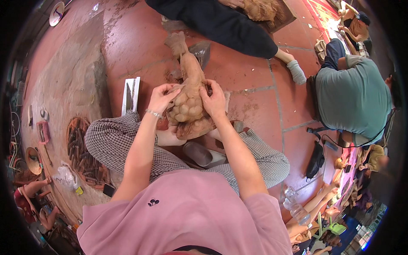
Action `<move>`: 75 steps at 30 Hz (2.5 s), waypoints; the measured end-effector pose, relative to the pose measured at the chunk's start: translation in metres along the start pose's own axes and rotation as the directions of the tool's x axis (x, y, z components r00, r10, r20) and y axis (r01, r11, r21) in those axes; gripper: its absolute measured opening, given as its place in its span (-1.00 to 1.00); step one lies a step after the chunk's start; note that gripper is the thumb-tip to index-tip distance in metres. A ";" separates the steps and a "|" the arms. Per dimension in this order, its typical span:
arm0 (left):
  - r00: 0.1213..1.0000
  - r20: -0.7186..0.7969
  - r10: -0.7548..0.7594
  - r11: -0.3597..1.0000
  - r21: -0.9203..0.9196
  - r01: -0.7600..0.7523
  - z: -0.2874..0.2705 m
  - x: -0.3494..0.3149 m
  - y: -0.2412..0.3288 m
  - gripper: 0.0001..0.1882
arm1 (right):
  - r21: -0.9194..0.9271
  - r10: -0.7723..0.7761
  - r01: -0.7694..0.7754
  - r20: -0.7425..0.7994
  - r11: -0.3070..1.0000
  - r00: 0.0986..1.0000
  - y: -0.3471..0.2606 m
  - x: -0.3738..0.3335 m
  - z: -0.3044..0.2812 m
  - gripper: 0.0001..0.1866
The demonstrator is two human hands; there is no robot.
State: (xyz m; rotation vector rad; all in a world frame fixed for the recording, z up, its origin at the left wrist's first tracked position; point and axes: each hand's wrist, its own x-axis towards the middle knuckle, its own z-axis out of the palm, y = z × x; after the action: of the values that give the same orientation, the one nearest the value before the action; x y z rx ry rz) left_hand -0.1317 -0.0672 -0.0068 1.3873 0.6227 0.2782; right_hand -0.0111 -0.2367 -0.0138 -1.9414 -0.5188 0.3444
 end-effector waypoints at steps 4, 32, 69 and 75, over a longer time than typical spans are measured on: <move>0.998 0.060 -0.008 0.995 -0.098 0.014 -0.002 0.007 -0.002 -0.84 | -0.007 0.002 -0.002 -0.019 1.000 1.000 0.008 0.004 0.004 -0.71; 0.994 0.092 -0.051 0.932 -0.352 0.081 -0.007 -0.011 -0.023 -0.80 | 0.039 0.015 -0.014 -0.029 0.999 0.999 0.005 0.003 0.003 -0.73; 0.890 -0.321 0.324 0.786 0.615 -0.065 0.057 -0.023 0.021 -0.85 | -0.021 0.013 -0.013 -0.012 1.000 1.000 -0.005 0.000 -0.003 -0.70; 0.855 -0.265 0.446 0.814 0.517 -0.264 0.046 -0.046 0.008 -0.86 | 0.013 -0.009 0.009 -0.012 1.000 1.000 0.001 -0.001 0.000 -0.70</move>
State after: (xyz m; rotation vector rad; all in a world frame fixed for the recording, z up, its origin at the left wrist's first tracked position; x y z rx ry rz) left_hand -0.1422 -0.1280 0.0144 1.9483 0.7688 0.7589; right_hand -0.0121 -0.2374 -0.0153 -1.9271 -0.5161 0.3301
